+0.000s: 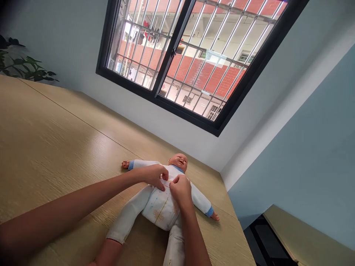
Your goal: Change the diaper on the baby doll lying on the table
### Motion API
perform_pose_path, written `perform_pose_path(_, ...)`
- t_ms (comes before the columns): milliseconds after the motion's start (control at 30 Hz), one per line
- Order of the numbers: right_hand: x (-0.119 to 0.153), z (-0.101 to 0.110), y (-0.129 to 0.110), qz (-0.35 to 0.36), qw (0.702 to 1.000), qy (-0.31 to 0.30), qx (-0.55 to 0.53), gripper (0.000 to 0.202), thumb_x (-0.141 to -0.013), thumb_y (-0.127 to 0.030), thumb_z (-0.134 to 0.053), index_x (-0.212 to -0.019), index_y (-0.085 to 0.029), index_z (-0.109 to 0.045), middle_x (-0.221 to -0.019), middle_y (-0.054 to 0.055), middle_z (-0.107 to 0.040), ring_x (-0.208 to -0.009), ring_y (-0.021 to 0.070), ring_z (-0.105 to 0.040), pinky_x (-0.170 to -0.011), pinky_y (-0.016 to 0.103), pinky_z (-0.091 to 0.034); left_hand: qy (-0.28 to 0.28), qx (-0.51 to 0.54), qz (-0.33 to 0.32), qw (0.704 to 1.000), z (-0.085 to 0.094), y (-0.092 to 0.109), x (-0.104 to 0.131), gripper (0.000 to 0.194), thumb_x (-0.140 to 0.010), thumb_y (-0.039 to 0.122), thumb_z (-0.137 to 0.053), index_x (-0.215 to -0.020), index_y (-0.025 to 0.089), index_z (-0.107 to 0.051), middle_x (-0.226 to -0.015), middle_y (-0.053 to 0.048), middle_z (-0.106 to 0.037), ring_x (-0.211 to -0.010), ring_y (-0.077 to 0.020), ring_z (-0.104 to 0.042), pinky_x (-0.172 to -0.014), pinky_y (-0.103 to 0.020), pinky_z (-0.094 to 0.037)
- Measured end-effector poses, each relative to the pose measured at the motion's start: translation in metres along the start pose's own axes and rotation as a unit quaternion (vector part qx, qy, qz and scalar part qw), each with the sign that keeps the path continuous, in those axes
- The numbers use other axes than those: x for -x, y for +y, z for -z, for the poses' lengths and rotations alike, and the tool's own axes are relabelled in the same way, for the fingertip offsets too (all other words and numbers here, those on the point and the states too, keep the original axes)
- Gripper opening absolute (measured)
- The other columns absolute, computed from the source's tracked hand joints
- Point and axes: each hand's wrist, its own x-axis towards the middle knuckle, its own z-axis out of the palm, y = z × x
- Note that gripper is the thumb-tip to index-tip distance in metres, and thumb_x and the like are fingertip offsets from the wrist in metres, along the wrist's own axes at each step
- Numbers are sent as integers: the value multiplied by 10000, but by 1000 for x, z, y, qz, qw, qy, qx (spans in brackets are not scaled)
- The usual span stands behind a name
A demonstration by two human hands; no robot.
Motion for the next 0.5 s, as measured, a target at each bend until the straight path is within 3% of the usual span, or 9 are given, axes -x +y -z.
perform_pose_path(133,-2,15,-1,8,998,-20,-51,98,-634,-245,-626,-662,-171,-570,-644,15,-618,-614,144,-545,-524,222,-335,17,17,-40,999,4,1,3,485,-589,461,-824,-992,225,-696,-951,-3,-684,-737,-152,-594,-584,-215,-370)
perform_pose_path(233,-5,40,8,8,995,-38,-96,194,-712,-356,-609,-724,-170,-555,-629,3,-588,-571,125,-533,-503,212,-372,10,-6,-100,995,11,8,8,340,-664,397,-783,-959,240,-722,-944,-10,-672,-766,-157,-592,-618,-222,-382)
perform_pose_path(333,-5,61,21,-17,991,-81,-101,239,-709,-387,-631,-705,-159,-559,-602,9,-576,-533,120,-524,-473,214,-385,-4,-36,-135,990,15,19,14,227,-727,308,-718,-939,229,-739,-943,-25,-666,-754,-156,-584,-649,-235,-405)
perform_pose_path(500,0,61,34,-57,976,-191,-90,266,-637,-336,-719,-562,-153,-542,-539,5,-544,-543,117,-534,-506,214,-460,-8,-71,-190,979,9,31,18,365,-718,88,-570,-1025,208,-727,-990,-44,-666,-824,-172,-603,-754,-244,-453)
